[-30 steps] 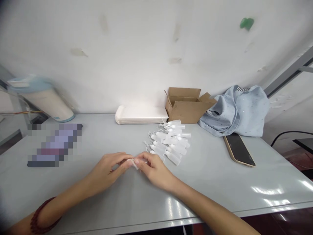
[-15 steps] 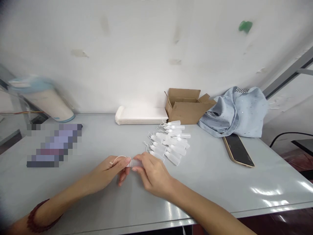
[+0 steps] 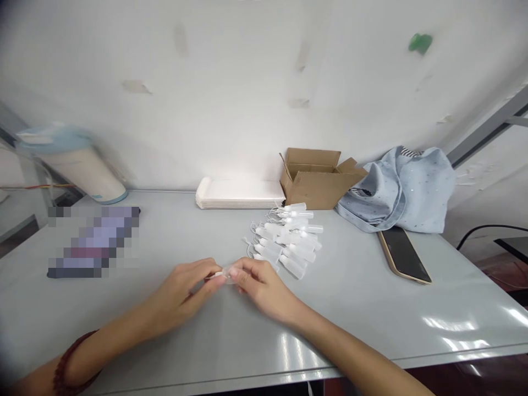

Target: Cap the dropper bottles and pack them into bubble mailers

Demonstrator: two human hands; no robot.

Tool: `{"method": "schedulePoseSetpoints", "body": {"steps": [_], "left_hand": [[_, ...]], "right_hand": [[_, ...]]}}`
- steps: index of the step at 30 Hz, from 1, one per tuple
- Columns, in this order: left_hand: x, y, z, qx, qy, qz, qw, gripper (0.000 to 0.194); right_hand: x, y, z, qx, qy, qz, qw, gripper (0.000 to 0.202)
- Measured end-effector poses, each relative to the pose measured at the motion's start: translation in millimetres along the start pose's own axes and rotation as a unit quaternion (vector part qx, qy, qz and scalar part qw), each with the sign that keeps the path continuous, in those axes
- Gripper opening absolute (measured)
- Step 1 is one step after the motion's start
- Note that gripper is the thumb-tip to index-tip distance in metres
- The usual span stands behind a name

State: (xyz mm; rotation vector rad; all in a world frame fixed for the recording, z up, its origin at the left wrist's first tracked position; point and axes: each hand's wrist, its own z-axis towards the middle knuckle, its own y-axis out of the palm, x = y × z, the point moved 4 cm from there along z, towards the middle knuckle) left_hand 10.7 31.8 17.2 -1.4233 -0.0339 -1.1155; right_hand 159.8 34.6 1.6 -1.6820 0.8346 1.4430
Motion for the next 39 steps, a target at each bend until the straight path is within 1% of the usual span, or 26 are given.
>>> {"method": "schedulePoseSetpoints", "body": {"steps": [1,3,5,7,9,11,14,18,19,21,22,24,26,28,30,32,34,36,39], "left_hand": [[-0.9,-1.2,1.2,-0.008,-0.041,-0.031,0.999,0.033],[-2.4,-3.0,2.6,-0.011,-0.098,-0.072,0.992,0.037],[-4.5,-3.6,2.7,-0.01,-0.133,-0.108,0.985,0.037],[-7.3,-3.6,1.7,-0.01,-0.162,-0.147,0.976,0.037],[-9.0,-3.4,0.6,-0.017,-0.177,-0.18,0.967,0.038],[-8.4,-3.2,0.3,-0.036,-0.175,-0.199,0.964,0.042],[-6.2,-3.1,1.1,-0.076,-0.171,-0.224,0.957,0.046],[-4.9,-0.3,0.3,-0.13,-0.193,-0.276,0.933,0.046],[-4.3,0.7,-0.1,-0.134,-0.192,-0.281,0.931,0.046],[-3.2,2.3,-1.0,-0.115,-0.176,-0.255,0.944,0.044],[-2.8,2.9,-1.3,-0.092,-0.16,-0.225,0.957,0.043],[-1.9,4.3,-2.0,-0.032,-0.113,-0.146,0.982,0.039],[-1.0,6.5,-3.0,0.024,-0.049,-0.074,0.996,0.034],[-1.5,8.7,-3.7,0.056,0.006,-0.027,0.998,0.032],[-3.4,9.2,-3.6,0.057,0.027,-0.009,0.998,0.03],[-4.6,7.5,-3.0,0.039,0.025,-0.011,0.999,0.027],[-4.2,4.8,-2.7,0.021,0.012,-0.023,0.999,0.023],[-3.7,2.9,-2.6,0.013,-0.006,-0.035,0.999,0.022],[-4.6,1.8,-1.6,0.024,-0.043,-0.055,0.997,0.03]], "right_hand": [[-4.0,-0.4,-1.6,0.019,-0.038,-0.067,0.997,0.025],[-9.9,1.3,-5.0,0.043,-0.108,-0.173,0.978,0.02],[-11.5,4.4,-7.5,0.049,-0.164,-0.228,0.958,0.02],[-10.8,6.3,-8.8,0.059,-0.21,-0.26,0.941,0.021],[-9.5,6.2,-9.3,0.075,-0.246,-0.284,0.924,0.02],[-8.3,5.1,-9.5,0.092,-0.268,-0.297,0.912,0.019],[-7.7,3.8,-10.4,0.114,-0.294,-0.304,0.899,0.019],[-9.2,5.4,-13.1,0.129,-0.327,-0.309,0.884,0.018],[-9.7,5.8,-13.6,0.131,-0.326,-0.306,0.885,0.017],[-10.5,5.4,-13.5,0.133,-0.3,-0.284,0.901,0.014],[-10.0,4.7,-12.6,0.131,-0.27,-0.261,0.918,0.014],[-6.9,2.9,-9.5,0.123,-0.182,-0.192,0.956,0.018],[-1.1,2.2,-5.7,0.107,-0.084,-0.096,0.986,0.026],[5.0,3.4,-2.0,0.08,-0.004,0.013,0.997,0.036],[9.2,4.7,1.2,0.056,0.044,0.105,0.992,0.04],[9.7,4.3,3.4,0.047,0.055,0.153,0.986,0.04],[7.3,2.6,3.8,0.05,0.04,0.153,0.986,0.037],[3.6,1.5,2.4,0.056,0.02,0.11,0.992,0.033],[-1.3,1.8,-1.2,0.07,-0.021,0.006,0.997,0.023]]}}
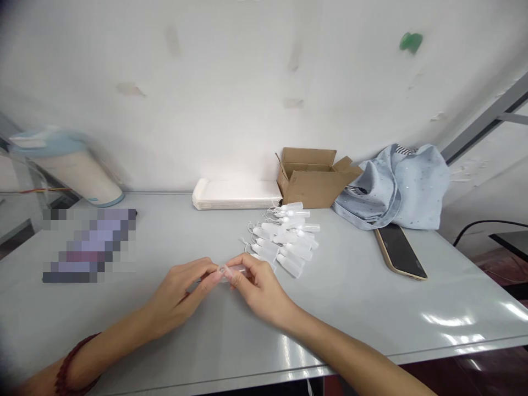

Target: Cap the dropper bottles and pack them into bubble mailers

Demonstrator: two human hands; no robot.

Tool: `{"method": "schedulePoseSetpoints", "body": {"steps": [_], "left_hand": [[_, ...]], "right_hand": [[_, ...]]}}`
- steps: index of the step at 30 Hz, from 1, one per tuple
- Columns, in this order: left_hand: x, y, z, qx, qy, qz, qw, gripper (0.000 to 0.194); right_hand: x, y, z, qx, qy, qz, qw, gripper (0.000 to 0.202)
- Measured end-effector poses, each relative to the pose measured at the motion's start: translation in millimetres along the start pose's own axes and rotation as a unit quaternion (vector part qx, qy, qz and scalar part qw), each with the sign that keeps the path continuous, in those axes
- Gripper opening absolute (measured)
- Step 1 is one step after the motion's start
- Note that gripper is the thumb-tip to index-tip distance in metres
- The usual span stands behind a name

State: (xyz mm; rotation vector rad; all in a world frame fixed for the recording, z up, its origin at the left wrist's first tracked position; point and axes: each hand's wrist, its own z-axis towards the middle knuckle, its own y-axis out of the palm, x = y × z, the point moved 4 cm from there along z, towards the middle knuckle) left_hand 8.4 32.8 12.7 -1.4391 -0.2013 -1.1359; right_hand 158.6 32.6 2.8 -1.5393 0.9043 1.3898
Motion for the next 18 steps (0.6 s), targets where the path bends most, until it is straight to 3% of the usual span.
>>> {"method": "schedulePoseSetpoints", "body": {"steps": [6,13,18], "left_hand": [[-0.1,-4.9,4.4,0.031,-0.061,-0.048,0.997,0.037],[-5.5,-5.9,3.3,-0.064,-0.149,-0.13,0.978,0.046],[-0.8,-2.4,2.0,-0.064,-0.108,-0.092,0.988,0.044]], "right_hand": [[-3.2,-0.4,-4.3,0.05,-0.102,-0.132,0.985,0.017],[-4.5,-5.4,-4.4,0.082,-0.132,-0.132,0.979,0.017],[-4.0,-5.7,-7.0,0.058,-0.142,-0.141,0.978,0.019]]}}
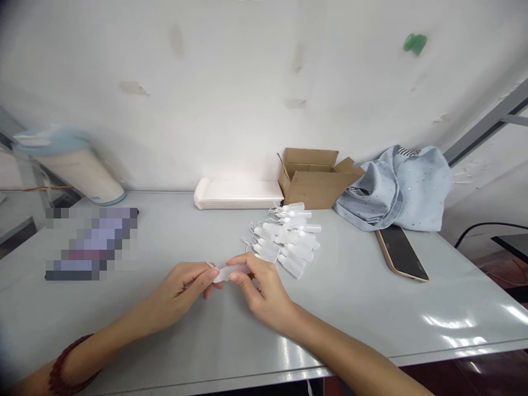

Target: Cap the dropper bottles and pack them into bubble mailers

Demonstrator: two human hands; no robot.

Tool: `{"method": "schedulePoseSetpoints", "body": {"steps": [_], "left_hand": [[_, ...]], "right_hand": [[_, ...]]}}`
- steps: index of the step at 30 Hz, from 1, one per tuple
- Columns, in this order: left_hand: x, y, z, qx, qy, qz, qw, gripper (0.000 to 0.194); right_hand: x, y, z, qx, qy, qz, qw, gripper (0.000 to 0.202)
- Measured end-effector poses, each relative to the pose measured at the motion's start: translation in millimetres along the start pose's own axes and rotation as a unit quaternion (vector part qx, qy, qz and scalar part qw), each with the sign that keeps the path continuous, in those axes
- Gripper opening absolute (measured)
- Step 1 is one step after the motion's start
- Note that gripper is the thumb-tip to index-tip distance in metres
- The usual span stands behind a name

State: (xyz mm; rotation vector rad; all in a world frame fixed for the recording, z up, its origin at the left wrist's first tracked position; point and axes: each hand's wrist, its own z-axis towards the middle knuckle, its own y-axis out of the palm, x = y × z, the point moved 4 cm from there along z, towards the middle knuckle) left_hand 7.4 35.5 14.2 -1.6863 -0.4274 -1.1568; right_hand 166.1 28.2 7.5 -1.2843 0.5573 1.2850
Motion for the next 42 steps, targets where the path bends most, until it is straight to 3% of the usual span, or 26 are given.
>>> {"method": "schedulePoseSetpoints", "body": {"steps": [4,9,13,17,31,35,38,42], "left_hand": [[5.2,3.6,-2.4,0.043,0.101,0.063,0.992,0.035],[7.6,4.0,-9.6,0.118,0.288,0.164,0.936,0.025],[5.7,7.7,-12.8,0.135,0.332,0.244,0.901,0.017],[8.6,9.3,-13.0,0.164,0.344,0.244,0.892,0.012],[-2.4,5.1,-3.7,0.14,0.256,0.175,0.94,0.008],[-0.8,0.9,-0.6,0.123,0.179,0.131,0.967,0.012],[-3.1,-6.1,2.8,0.118,0.084,0.087,0.986,0.021],[-13.2,-15.3,6.6,0.12,-0.006,0.029,0.992,0.024]], "right_hand": [[-0.1,0.5,-3.0,-0.003,0.0,0.006,1.0,0.021],[3.6,4.4,-2.9,-0.026,0.103,0.1,0.989,0.029],[6.5,7.2,-0.3,-0.046,0.17,0.201,0.964,0.038],[9.4,9.9,3.4,-0.057,0.201,0.294,0.933,0.037],[11.1,7.4,8.4,-0.076,0.216,0.208,0.951,0.032],[13.1,2.6,9.5,-0.069,0.181,0.133,0.972,0.028],[15.3,-6.2,12.4,-0.053,0.157,0.065,0.984,0.026],[16.7,-13.9,16.1,-0.05,0.16,0.057,0.984,0.028]]}}
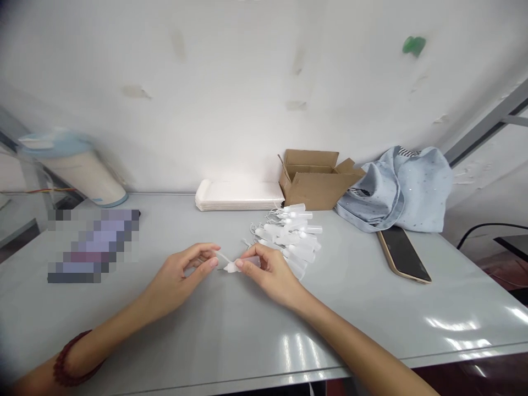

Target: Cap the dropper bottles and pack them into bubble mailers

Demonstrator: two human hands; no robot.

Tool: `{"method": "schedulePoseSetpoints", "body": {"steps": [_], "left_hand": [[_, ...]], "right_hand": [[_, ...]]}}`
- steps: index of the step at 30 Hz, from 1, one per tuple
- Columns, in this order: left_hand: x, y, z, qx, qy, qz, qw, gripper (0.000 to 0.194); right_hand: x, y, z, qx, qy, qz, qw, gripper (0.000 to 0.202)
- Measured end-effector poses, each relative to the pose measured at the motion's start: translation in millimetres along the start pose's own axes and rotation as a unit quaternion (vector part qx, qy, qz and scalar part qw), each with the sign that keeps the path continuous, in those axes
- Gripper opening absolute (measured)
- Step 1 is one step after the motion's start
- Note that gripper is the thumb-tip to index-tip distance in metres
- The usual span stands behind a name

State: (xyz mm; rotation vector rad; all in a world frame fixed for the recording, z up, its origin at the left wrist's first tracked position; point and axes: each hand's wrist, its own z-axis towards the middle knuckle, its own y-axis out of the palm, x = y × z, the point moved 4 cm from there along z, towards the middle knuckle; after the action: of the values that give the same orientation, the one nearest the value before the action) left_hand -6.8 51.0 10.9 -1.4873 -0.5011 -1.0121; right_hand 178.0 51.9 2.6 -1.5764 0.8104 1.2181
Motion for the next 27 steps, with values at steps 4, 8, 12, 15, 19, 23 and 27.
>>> {"method": "schedulePoseSetpoints", "body": {"steps": [4,8,12,15,19,23,27], "left_hand": [[-1.7,-2.6,1.9,-0.017,0.013,-0.02,1.0,0.034],[6.5,-3.6,0.3,-0.021,0.046,0.016,0.999,0.019],[10.1,-2.3,-1.4,-0.036,0.053,0.025,0.998,0.017],[8.6,-0.8,-1.8,-0.045,0.046,0.02,0.998,0.016],[7.9,-0.9,-1.9,-0.047,0.019,-0.018,0.999,0.018],[7.4,0.2,-3.5,-0.075,-0.036,-0.114,0.99,0.021],[5.9,2.9,-4.1,-0.095,-0.062,-0.182,0.977,0.021]], "right_hand": [[-6.8,-1.6,-0.8,0.003,-0.004,0.024,1.0,0.028],[-12.0,-4.5,-2.7,0.033,0.005,0.024,0.999,0.028],[-12.9,-8.7,-2.4,0.065,0.006,0.037,0.997,0.03],[-12.9,-10.3,-2.2,0.077,0.006,0.046,0.996,0.029],[-13.2,-10.2,-3.0,0.08,0.005,0.043,0.996,0.028],[-13.3,-8.3,-3.8,0.076,-0.001,0.04,0.996,0.026],[-13.3,-5.6,-4.2,0.065,-0.004,0.04,0.997,0.026]]}}
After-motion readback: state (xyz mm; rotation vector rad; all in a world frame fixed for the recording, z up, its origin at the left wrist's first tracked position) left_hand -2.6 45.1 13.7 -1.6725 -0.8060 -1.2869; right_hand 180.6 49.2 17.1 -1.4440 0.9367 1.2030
